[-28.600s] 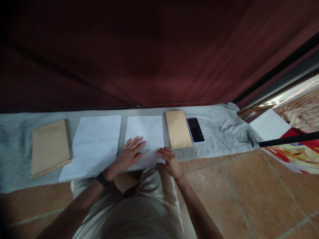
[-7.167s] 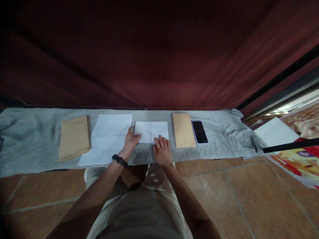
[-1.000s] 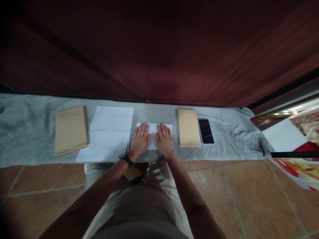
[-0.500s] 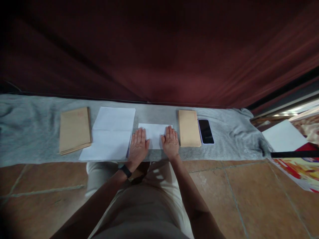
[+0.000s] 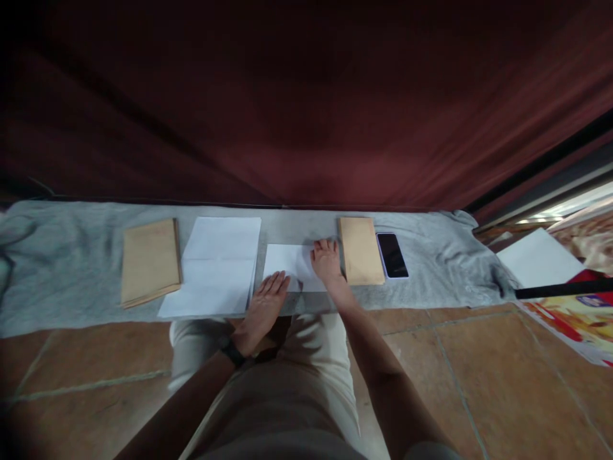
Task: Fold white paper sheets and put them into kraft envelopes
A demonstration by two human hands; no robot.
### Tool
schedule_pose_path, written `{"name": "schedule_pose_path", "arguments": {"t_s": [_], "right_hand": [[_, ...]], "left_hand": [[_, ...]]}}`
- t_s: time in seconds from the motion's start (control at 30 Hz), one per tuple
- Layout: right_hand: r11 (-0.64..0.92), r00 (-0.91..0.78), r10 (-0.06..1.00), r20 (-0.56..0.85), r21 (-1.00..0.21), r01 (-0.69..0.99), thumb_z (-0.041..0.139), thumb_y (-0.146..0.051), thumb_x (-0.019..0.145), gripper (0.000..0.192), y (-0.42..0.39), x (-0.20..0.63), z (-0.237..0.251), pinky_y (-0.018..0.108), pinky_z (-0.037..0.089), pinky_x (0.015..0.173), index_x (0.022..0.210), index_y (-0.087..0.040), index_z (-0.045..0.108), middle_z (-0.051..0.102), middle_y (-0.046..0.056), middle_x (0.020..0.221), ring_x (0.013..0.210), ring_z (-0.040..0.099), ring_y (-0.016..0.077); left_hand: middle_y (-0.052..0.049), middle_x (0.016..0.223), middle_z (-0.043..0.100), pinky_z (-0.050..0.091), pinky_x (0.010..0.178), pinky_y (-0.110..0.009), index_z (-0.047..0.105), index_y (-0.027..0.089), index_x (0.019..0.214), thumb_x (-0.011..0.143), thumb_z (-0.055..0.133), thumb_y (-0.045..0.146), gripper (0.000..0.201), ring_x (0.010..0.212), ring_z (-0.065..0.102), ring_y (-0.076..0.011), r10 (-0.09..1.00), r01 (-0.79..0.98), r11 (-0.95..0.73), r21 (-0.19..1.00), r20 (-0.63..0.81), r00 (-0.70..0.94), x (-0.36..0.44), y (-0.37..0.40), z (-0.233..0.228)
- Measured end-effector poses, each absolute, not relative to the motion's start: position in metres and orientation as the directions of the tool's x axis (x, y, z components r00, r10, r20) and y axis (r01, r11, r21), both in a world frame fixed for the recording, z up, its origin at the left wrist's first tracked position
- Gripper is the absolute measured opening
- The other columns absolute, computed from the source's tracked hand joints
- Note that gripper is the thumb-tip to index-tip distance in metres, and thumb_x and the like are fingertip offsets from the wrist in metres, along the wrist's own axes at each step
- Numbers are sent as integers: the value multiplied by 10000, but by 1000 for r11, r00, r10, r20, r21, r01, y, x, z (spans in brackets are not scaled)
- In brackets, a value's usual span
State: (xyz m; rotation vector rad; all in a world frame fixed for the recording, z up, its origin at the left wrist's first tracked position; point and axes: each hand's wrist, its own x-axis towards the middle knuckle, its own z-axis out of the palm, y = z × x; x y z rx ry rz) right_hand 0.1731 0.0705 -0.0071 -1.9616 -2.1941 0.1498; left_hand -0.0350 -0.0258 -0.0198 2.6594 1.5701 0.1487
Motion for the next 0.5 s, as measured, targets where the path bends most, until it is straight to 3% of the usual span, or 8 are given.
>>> {"name": "schedule_pose_path", "arguments": {"t_s": [0.1, 0.2, 0.37, 0.5], "right_hand": [[102, -100, 995, 22, -200, 974, 459, -237, 977, 382, 80, 176, 2, 521, 311, 1143, 1300, -137, 636, 642, 185, 1292, 1209, 552, 326], [48, -67, 997, -49, -308, 950, 528, -239, 933, 368, 86, 180, 6, 465, 378, 1092, 1260, -131, 656, 646, 190, 1292, 1219, 548, 317], [-17, -34, 994, -102, -459, 888, 597, -224, 857, 179, 87, 193, 6, 379, 415, 1051, 916, -184, 761, 745, 116, 1031, 1114, 617, 272], [-89, 17, 993, -121, -621, 779, 607, -224, 819, 151, 72, 206, 5, 304, 481, 825, 786, -213, 753, 749, 54, 858, 865, 669, 223]], "left_hand": [[-175, 1506, 529, 387, 1196, -445, 541, 118, 1411, 911, 405, 48, 523, 1421, 482, -254, 847, 846, -532, 35, 35, 531, -38, -24, -17], [-194, 1488, 541, 396, 1189, -435, 546, 96, 1395, 882, 407, 4, 539, 1400, 507, -247, 832, 832, -555, 22, 35, 554, -39, -24, -14], [-186, 1484, 547, 421, 1167, -441, 560, 118, 1390, 883, 396, 6, 545, 1390, 515, -253, 827, 827, -562, 16, 33, 561, -46, -19, -10], [-186, 1509, 521, 438, 1150, -462, 546, 113, 1414, 884, 387, 4, 564, 1404, 499, -277, 861, 859, -508, 68, 58, 505, -57, -12, -5]]}}
